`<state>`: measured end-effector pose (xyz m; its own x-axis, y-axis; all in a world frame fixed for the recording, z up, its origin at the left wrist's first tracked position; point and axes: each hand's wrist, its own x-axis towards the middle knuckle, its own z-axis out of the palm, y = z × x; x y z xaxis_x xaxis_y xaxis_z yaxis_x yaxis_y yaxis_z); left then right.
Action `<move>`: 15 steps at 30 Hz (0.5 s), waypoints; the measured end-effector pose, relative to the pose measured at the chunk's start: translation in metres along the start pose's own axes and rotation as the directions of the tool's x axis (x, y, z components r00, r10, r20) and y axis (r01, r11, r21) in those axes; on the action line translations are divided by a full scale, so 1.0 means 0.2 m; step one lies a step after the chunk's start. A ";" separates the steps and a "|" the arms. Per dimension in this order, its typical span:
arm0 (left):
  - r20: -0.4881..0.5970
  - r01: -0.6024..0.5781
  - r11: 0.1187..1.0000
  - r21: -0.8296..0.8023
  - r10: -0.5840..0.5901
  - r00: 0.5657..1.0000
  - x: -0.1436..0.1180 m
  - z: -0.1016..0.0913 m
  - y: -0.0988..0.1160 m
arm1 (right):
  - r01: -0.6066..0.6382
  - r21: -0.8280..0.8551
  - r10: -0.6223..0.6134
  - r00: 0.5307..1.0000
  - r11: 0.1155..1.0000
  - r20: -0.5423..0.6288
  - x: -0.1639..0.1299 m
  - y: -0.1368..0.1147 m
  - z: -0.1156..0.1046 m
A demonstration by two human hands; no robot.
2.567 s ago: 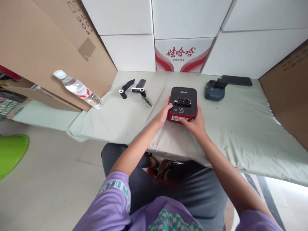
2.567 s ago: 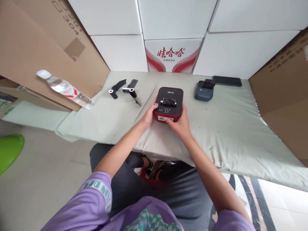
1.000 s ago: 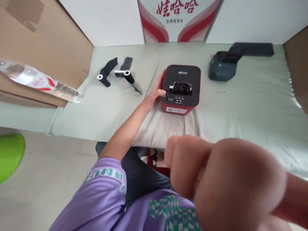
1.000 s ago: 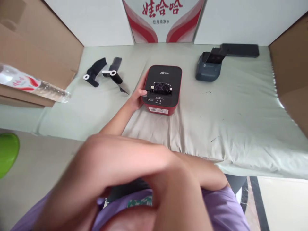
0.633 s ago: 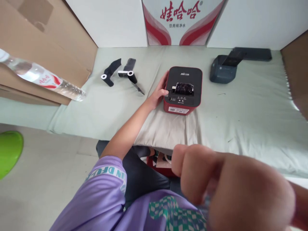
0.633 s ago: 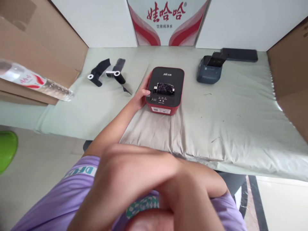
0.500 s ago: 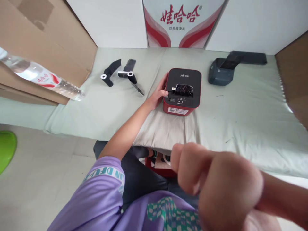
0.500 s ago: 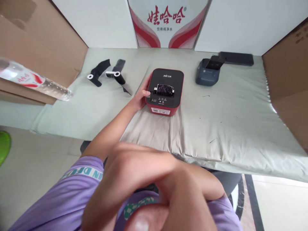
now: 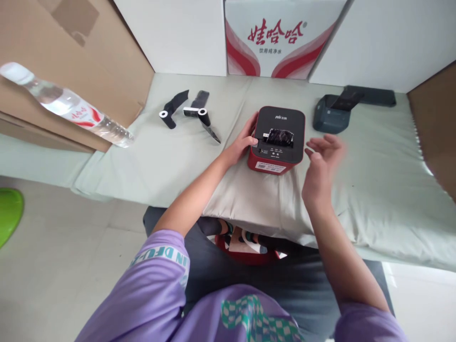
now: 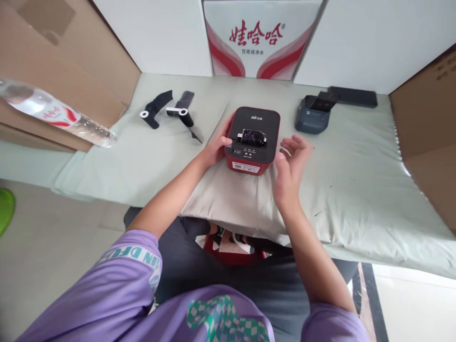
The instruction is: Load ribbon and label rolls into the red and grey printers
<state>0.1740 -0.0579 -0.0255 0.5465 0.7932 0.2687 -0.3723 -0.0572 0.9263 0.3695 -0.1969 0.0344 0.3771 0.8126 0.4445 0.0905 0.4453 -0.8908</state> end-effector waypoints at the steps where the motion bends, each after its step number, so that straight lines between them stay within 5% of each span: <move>1: -0.003 0.011 1.000 0.023 -0.011 1.000 0.00 0.00 0.00 | -0.076 0.006 0.076 0.996 0.997 0.046 0.02 0.09 -0.01; 5: -0.005 -0.009 0.996 0.086 0.010 1.000 0.01 0.00 -0.02 | -0.244 0.011 0.244 0.970 0.970 0.008 0.02 0.29 -0.01; 9: -0.013 -0.015 0.994 0.111 0.016 1.000 0.01 0.00 -0.04 | -0.265 0.065 0.271 0.957 0.962 -0.101 0.01 0.31 0.06; 15: -0.053 -0.049 0.993 0.111 0.055 0.997 0.01 -0.01 -0.04 | -0.280 0.113 0.292 0.950 0.953 -0.107 0.08 0.32 0.13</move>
<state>0.1770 -0.0552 -0.0330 0.4850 0.8197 0.3047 -0.3132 -0.1625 0.9357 0.3585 -0.1452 -0.0138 0.4835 0.8620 0.1525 -0.1234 0.2396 -0.9630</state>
